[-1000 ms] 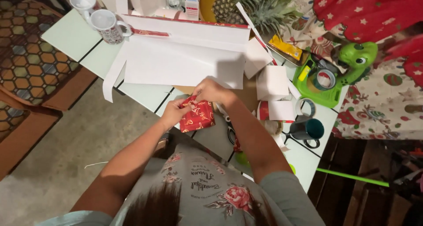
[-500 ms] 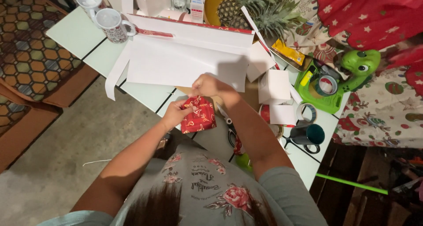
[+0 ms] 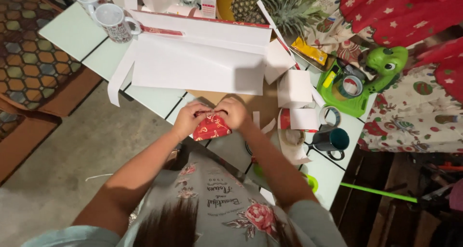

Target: The person wraps a small rectangular box with red patterned wrapping paper on a cluttered table. They fold the paper around the box, use scissors to trim the excess, and secure the edges with tape.

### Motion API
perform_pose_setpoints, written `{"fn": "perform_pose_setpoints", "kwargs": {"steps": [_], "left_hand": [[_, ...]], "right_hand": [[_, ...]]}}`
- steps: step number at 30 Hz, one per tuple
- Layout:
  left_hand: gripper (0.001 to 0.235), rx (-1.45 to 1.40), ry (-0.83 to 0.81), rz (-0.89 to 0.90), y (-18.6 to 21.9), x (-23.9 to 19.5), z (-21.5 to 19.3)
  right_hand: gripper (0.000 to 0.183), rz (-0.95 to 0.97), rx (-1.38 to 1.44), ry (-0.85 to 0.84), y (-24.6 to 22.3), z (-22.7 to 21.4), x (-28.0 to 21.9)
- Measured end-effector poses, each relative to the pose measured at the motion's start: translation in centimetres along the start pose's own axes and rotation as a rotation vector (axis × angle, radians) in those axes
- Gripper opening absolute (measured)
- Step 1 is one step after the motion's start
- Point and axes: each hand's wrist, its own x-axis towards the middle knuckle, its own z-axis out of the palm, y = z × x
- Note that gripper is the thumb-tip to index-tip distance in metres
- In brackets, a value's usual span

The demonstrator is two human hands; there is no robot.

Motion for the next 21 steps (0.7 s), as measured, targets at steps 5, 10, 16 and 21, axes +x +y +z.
{"fn": "perform_pose_setpoints", "kwargs": {"steps": [5,10,16,21], "left_hand": [[0.03,0.301,-0.137,0.371,-1.0,0.2,-0.7],[0.088,0.484,-0.347,0.454,4.6,-1.7,-2.7],[0.093,0.638,-0.34,0.458,1.0,-4.6,-1.4],[0.062,0.565,-0.261,0.576,-1.5,-5.6,0.1]], "right_hand": [[0.014,-0.051,-0.146,0.363,-5.4,-0.4,-2.2],[0.015,-0.039,-0.208,0.407,-6.2,-0.5,-2.8],[0.025,-0.139,-0.151,0.344,-9.2,-1.1,-4.9],[0.025,-0.13,-0.222,0.361,-10.2,0.3,-6.4]]}}
